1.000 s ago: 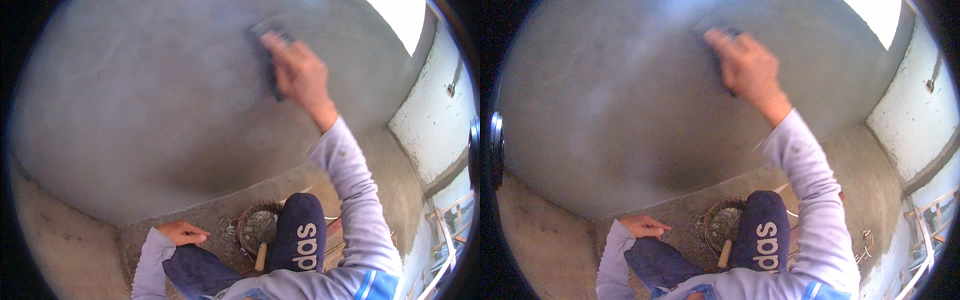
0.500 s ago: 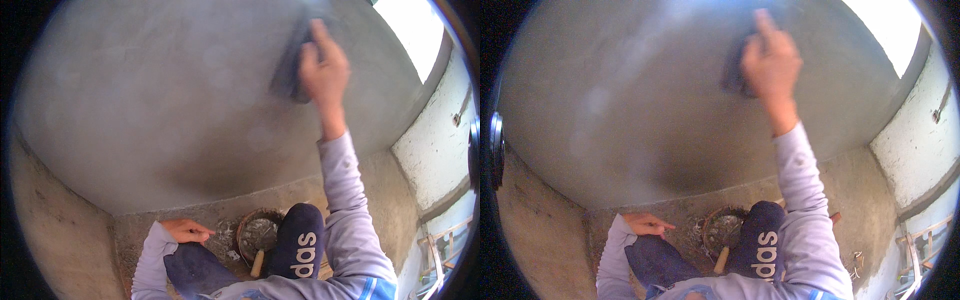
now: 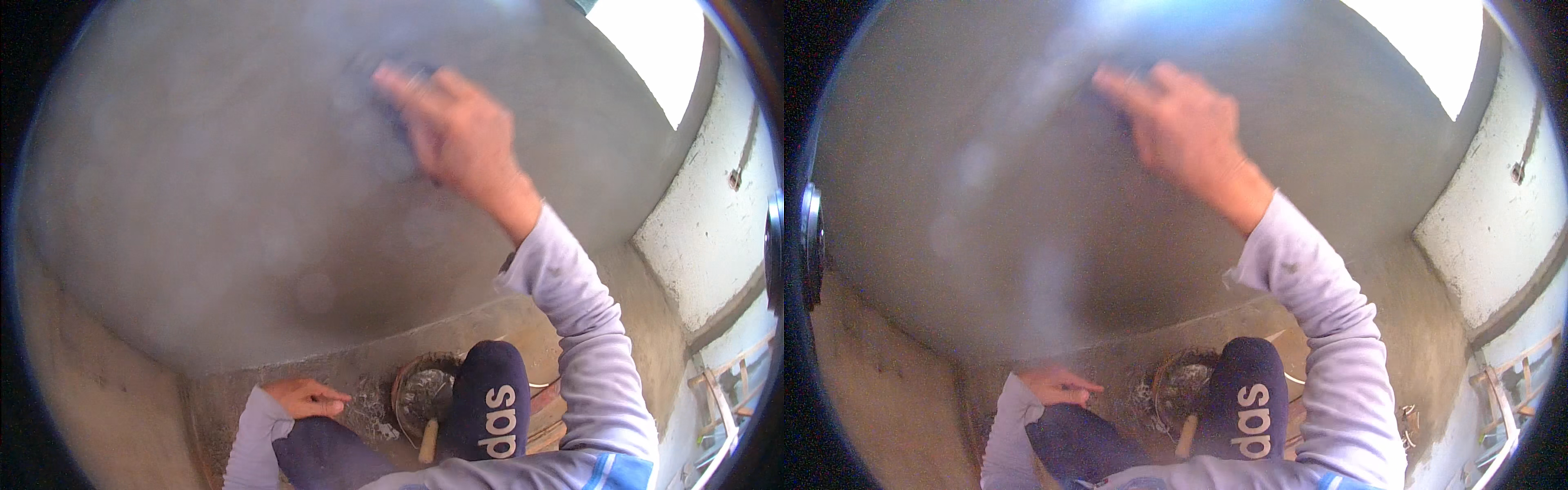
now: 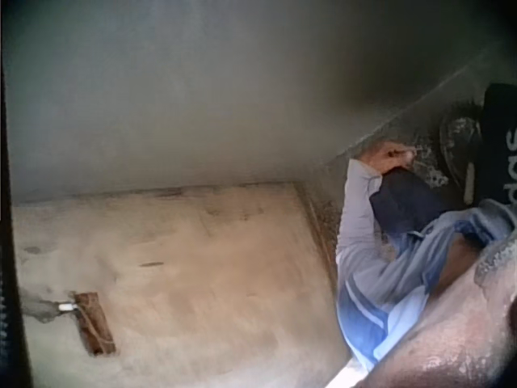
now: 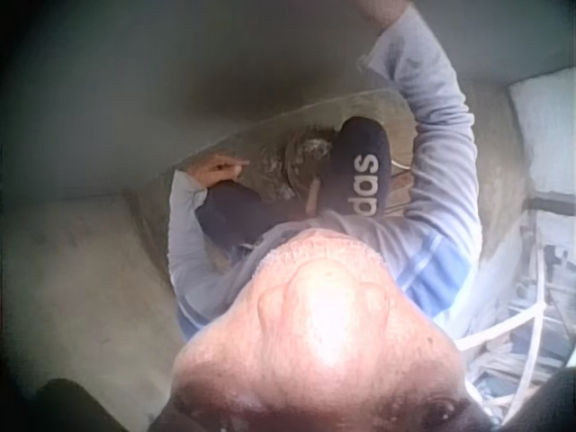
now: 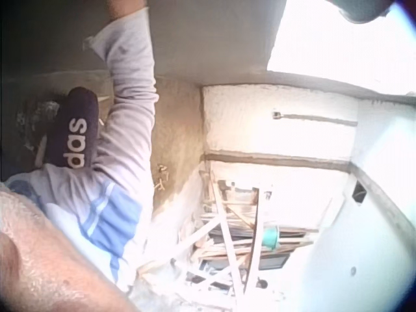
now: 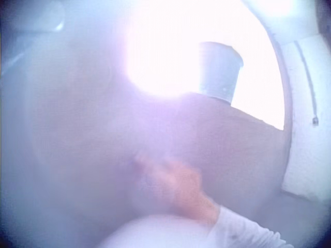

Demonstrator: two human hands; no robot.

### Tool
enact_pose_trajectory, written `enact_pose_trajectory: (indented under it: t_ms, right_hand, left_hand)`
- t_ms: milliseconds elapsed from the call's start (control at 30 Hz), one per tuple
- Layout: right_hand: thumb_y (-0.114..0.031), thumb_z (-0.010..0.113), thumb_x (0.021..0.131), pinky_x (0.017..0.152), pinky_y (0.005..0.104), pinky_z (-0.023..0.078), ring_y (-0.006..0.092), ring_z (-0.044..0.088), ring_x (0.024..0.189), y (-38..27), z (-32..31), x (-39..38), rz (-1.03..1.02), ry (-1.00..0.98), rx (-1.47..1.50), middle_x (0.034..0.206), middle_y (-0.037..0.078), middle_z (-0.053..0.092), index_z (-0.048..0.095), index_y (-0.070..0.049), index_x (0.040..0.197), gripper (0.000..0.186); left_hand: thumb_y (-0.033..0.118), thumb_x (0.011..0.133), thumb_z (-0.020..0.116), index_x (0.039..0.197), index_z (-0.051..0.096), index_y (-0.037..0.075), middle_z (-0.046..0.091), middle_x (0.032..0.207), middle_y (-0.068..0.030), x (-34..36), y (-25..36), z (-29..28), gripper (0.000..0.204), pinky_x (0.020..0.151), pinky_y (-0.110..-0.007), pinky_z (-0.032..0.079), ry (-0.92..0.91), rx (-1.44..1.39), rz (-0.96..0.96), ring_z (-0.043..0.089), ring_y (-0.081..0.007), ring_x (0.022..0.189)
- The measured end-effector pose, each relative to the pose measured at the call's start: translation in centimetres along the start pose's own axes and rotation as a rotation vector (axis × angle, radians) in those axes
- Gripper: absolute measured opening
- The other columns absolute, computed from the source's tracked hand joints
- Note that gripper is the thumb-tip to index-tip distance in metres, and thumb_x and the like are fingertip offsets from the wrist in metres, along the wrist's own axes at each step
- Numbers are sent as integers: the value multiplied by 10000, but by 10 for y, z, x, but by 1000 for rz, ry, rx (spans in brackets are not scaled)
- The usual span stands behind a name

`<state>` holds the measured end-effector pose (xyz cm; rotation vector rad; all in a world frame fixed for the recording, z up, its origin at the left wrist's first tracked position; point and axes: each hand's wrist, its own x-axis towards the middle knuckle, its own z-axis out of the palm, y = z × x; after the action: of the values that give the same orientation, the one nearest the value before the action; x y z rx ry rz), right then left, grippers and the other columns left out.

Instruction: The person smooths a wet concrete mixture onto a wall using a hand float, reaching into a bucket to get more mixture and applying it to the lower and corner sections of the wall.

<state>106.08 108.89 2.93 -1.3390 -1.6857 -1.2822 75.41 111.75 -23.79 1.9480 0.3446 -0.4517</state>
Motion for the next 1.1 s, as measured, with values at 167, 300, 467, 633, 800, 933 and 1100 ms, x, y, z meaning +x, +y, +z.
enact_pose_trajectory:
  t_ms: [167,300,467,633,800,933,1100]
  right_hand:
    - [-108,547,768,474,340,446,248,543,636,32,5,12,85,148,-210,746,78,521,609,-248,1105,370]
    - [-124,589,694,476,337,465,220,542,678,40,27,-47,-27,115,-65,770,42,481,583,-286,1105,441]
    - [-134,578,710,465,362,467,233,548,645,135,34,-107,138,238,-173,746,55,463,575,-312,1118,446]
    - [-180,583,800,545,397,487,282,570,643,235,10,-148,473,300,-295,743,88,512,576,-293,1143,362]
    - [-177,499,848,837,382,474,321,596,964,341,-40,-178,1028,459,-216,1082,163,609,542,-199,1222,376]
    - [-171,505,844,851,381,463,326,589,986,318,-44,-161,942,436,28,1106,174,601,538,-119,1216,376]
    - [-180,588,786,570,359,490,273,561,650,258,-8,-132,253,263,-228,740,114,541,592,-218,1116,332]
  left_hand:
    - [597,863,432,1266,522,155,661,999,-100,17,-2,-9,605,878,-382,424,-35,-61,-66,577,-243,993]
    - [545,889,430,1287,502,149,659,1007,-79,33,-9,-18,566,932,-377,378,-146,-94,-117,542,-207,1032]
    - [528,906,401,1307,480,158,661,1006,-62,22,-15,-12,551,967,-400,343,-110,-180,-208,522,-203,1061]
    - [570,878,405,1239,524,57,573,1187,-123,4,-9,-6,638,994,-389,327,-39,-248,-253,522,-250,1108]
    - [610,854,398,1299,437,-1,541,1216,-189,-29,-13,7,757,995,-405,330,105,-467,-167,502,-285,1137]
    - [641,838,388,1315,413,-3,550,1184,-208,-30,-22,8,802,989,-416,340,172,-723,-202,504,-298,1122]
    - [657,834,373,1321,412,15,557,1171,-209,7,-25,-10,807,990,-420,342,29,-821,-387,509,-297,1108]
